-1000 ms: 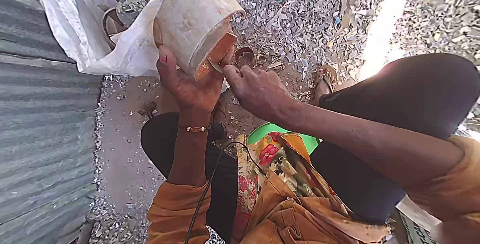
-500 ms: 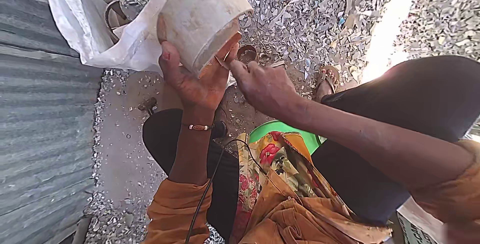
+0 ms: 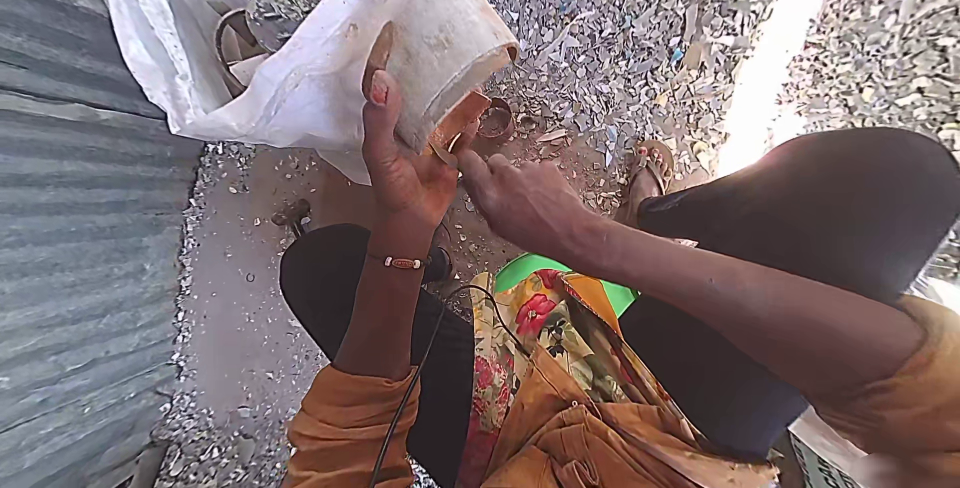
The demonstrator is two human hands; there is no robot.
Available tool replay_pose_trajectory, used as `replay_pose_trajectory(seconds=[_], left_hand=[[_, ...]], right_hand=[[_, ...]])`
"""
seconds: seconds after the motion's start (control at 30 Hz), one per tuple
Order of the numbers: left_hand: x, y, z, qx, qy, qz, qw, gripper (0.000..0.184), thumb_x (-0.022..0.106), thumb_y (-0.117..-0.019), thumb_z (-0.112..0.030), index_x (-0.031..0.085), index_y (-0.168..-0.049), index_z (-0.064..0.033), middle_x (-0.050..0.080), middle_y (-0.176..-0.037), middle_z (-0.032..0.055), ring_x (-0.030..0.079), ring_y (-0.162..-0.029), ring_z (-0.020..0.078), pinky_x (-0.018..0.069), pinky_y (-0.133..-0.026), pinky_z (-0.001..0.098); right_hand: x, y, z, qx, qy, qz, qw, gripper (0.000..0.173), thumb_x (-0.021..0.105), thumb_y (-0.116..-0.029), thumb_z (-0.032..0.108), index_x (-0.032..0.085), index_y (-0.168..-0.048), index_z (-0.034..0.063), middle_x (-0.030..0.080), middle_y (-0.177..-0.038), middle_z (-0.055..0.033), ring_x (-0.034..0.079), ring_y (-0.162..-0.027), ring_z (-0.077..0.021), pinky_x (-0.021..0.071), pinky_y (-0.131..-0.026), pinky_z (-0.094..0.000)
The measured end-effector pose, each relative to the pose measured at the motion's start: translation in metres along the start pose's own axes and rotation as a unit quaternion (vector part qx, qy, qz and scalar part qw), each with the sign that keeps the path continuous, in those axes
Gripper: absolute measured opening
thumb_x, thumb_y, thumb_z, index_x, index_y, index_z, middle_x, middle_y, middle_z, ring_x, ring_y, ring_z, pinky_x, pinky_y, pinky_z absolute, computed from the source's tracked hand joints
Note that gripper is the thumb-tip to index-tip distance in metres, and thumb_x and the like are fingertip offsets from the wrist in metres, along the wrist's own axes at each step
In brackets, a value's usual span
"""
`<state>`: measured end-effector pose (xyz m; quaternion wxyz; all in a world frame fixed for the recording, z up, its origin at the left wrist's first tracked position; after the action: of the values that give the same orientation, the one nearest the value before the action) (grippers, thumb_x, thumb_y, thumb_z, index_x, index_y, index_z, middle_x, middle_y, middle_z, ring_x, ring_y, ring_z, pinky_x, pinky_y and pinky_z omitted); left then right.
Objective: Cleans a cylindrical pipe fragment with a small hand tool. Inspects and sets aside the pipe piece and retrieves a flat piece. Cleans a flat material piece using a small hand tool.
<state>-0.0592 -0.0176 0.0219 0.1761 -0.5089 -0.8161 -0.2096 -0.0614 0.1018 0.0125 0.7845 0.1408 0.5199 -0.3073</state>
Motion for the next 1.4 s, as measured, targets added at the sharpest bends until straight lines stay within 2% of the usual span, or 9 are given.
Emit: replay_pose_trajectory(seconds=[0.17,0.3,0.43,0.57,0.8,0.93,1.1,1.27,1.4], left_hand=[[-0.004,-0.004,0.01,-0.054,-0.031,-0.047,0.997,0.056,0.04,-0.1045,-0.055,0.043,-0.146,-0.0183,0.056,-0.138,0.0115,0.057,-0.127,0.0286,0.0508,-0.104,0.0528],[0.0,-0.007,0.003,-0.022,-0.06,-0.029,0.998,0.046,0.036,-0.1084,-0.046,0.044,-0.146,-0.0215,0.059,-0.134,0.0064,0.06,-0.123,0.0227,0.0533,-0.101,0.0471],[-0.007,-0.002,0.012,-0.087,-0.066,-0.084,0.99,0.05,0.052,-0.1033,-0.045,0.043,-0.147,-0.0201,0.056,-0.14,0.0088,0.056,-0.13,0.0265,0.049,-0.107,0.0512],[-0.006,-0.004,0.015,-0.089,-0.094,-0.068,0.989,0.044,0.05,-0.1048,-0.041,0.046,-0.144,-0.0214,0.06,-0.134,0.0047,0.06,-0.125,0.0204,0.0528,-0.102,0.044],[-0.005,-0.003,0.015,-0.115,-0.088,-0.088,0.985,0.049,0.052,-0.1031,-0.047,0.045,-0.147,-0.0248,0.058,-0.139,0.004,0.057,-0.128,0.0221,0.0518,-0.103,0.0474],[0.002,-0.003,0.006,-0.042,-0.089,-0.057,0.994,0.039,0.043,-0.1085,-0.038,0.046,-0.144,-0.0233,0.062,-0.129,0.001,0.063,-0.118,0.0157,0.0563,-0.097,0.0391],[-0.006,-0.001,0.008,-0.103,-0.051,-0.081,0.99,0.049,0.044,-0.1038,-0.054,0.045,-0.141,-0.022,0.057,-0.136,0.0083,0.058,-0.125,0.0271,0.0527,-0.099,0.0529],[-0.007,-0.005,0.004,-0.074,-0.048,-0.064,0.994,0.045,0.042,-0.1063,-0.049,0.047,-0.14,-0.0208,0.06,-0.132,0.0066,0.06,-0.122,0.0232,0.0536,-0.099,0.0483],[-0.01,-0.004,0.006,-0.102,-0.045,-0.087,0.99,0.055,0.046,-0.1026,-0.056,0.045,-0.145,-0.0221,0.055,-0.141,0.0099,0.055,-0.131,0.0301,0.0497,-0.104,0.0561]], right_hand=[[0.002,-0.023,-0.026,0.121,-0.001,0.095,0.988,0.026,0.044,-0.1062,0.01,0.054,-0.13,0.0038,0.066,-0.087,-0.019,0.07,-0.081,-0.0405,0.0535,-0.061,-0.0502],[0.012,-0.004,0.003,0.047,-0.036,0.05,0.997,0.022,0.055,-0.1011,0.011,0.06,-0.121,0.0021,0.062,-0.076,-0.0136,0.067,-0.065,-0.0322,0.0521,-0.051,-0.0428],[0.019,-0.022,-0.022,0.138,-0.042,0.131,0.981,0.028,0.047,-0.1054,0.01,0.051,-0.132,0.002,0.066,-0.087,-0.0177,0.071,-0.084,-0.0393,0.0551,-0.064,-0.0502],[0.008,-0.017,-0.007,0.113,-0.105,0.157,0.976,0.071,0.064,-0.0912,0.011,0.029,-0.153,0.0032,0.064,-0.08,-0.0125,0.07,-0.077,-0.0359,0.0541,-0.062,-0.0506],[0.004,-0.027,-0.015,0.162,-0.123,0.148,0.968,0.07,0.062,-0.0933,0.016,0.026,-0.152,0.0046,0.065,-0.088,-0.0103,0.071,-0.084,-0.0314,0.0557,-0.066,-0.0478],[-0.002,-0.018,0.005,0.101,-0.173,0.132,0.971,0.05,0.059,-0.0963,0.017,0.038,-0.14,0.0061,0.062,-0.081,-0.0076,0.069,-0.076,-0.0289,0.0538,-0.06,-0.0462],[-0.009,-0.028,-0.016,0.146,-0.131,0.106,0.975,0.06,0.062,-0.0904,0.013,0.035,-0.143,0.0037,0.065,-0.086,-0.0095,0.071,-0.082,-0.0315,0.0544,-0.064,-0.048],[-0.015,-0.013,-0.01,0.017,-0.257,-0.043,0.965,0.035,0.074,-0.0855,0.005,0.064,-0.118,-0.0034,0.063,-0.105,-0.0191,0.067,-0.089,-0.0326,0.0575,-0.071,-0.0465],[-0.015,-0.016,-0.022,0.021,-0.204,-0.078,0.975,0.022,0.07,-0.0886,0.004,0.068,-0.11,-0.0018,0.062,-0.105,-0.0178,0.067,-0.085,-0.0308,0.0575,-0.067,-0.0434]])
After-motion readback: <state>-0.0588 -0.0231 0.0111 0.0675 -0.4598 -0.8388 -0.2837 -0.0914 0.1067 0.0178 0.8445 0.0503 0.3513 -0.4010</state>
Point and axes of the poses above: each hand's wrist, its own y-axis away from the middle knuckle, its own x-axis out of the palm, z = x × y, the point moved 5 cm from there along -y, towards the middle knuckle
